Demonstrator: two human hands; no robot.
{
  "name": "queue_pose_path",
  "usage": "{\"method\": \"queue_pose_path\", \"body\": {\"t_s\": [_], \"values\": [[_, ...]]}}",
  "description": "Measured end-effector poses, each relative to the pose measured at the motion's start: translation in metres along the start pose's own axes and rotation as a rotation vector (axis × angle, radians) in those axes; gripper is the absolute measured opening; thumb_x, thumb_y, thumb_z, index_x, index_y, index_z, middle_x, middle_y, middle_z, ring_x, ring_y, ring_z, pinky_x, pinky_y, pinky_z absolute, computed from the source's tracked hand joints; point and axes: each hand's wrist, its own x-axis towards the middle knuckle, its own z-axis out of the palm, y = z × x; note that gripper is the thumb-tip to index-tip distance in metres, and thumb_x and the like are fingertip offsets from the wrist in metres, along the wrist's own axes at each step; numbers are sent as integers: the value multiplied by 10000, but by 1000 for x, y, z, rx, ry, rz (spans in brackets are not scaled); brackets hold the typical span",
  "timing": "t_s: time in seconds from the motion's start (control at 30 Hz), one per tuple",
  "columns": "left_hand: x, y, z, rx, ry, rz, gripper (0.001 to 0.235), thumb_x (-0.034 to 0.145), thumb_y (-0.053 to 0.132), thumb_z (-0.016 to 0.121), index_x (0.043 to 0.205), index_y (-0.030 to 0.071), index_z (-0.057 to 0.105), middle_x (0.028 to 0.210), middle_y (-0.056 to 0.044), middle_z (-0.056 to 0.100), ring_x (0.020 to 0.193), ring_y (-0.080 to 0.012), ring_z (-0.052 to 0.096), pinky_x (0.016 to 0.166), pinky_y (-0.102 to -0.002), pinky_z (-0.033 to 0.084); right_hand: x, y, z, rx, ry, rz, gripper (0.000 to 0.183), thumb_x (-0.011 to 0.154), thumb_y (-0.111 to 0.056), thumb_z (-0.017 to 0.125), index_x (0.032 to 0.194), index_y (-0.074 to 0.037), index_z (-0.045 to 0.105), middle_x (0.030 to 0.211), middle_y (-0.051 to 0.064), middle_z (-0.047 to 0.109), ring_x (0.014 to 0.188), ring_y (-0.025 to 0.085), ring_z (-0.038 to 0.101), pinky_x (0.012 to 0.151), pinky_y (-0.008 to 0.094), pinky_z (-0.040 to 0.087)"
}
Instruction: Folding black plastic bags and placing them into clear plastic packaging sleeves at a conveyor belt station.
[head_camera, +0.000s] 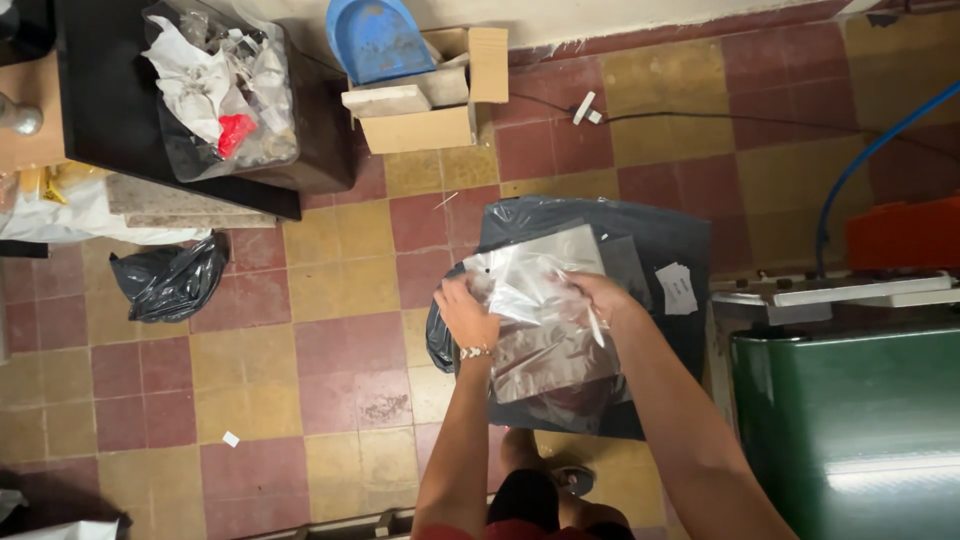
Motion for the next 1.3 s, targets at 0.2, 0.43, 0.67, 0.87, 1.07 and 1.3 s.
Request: {"method": "queue_pose_path", "body": {"t_s": [0.2, 0.43, 0.67, 0.87, 1.07, 1.3], "values": [[22, 7, 26, 195, 164, -144, 515, 599, 471, 757, 997, 257, 511, 821, 73, 493, 874, -214, 517, 629, -429, 539, 12, 22, -10, -302, 114, -127, 564, 894, -335, 731, 1341, -35, 562, 991, 186, 655, 704, 314, 672, 402, 454, 584], [25, 14, 25, 435, 150, 148, 194, 887, 300, 518, 999, 145, 548, 977, -33, 589, 894, -282, 550, 592, -406, 496, -44, 13, 27, -563, 97, -206, 296, 870, -223, 743, 1099, -35, 744, 828, 156, 667, 545, 250, 571, 298, 390, 513], [22, 28, 22, 221, 162, 102, 524, 897, 281, 581, 1374, 89, 479, 900, -13, 616, 720, -229, 654, 604, -353, 554, -17, 32, 12, -354, 99, -304, 278, 927, -194, 645, 1118, -1, 702, 718, 106, 561, 464, 165, 475, 271, 318, 469], [24, 38, 40, 156, 288, 46, 608, 867, 371, 637, 1358, 37, 512, 1029, -133, 605, 845, -302, 674, 706, -350, 583, -26, 47, 13, -400, 100, -349, 239, 885, -191, 719, 1067, -38, 745, 764, 117, 635, 607, 173, 564, 424, 330, 511], [25, 30, 67, 195, 204, -56, 759, 875, 637, 534, 1373, 66, 490, 1179, -163, 597, 1057, -315, 657, 892, -344, 556, -48, 48, 27, -478, 145, -404, 238, 867, -209, 727, 1058, -76, 778, 875, 113, 724, 787, 206, 632, 655, 365, 553], [32, 43, 54, 248, 271, 71, 304, 845, 446, 625, 890, 171, 502, 823, -7, 531, 789, -197, 590, 765, -262, 516, -8, 68, -4, -374, 178, -519, 182, 879, -120, 653, 1022, -83, 759, 704, 64, 639, 497, 138, 533, 335, 301, 477]]}}
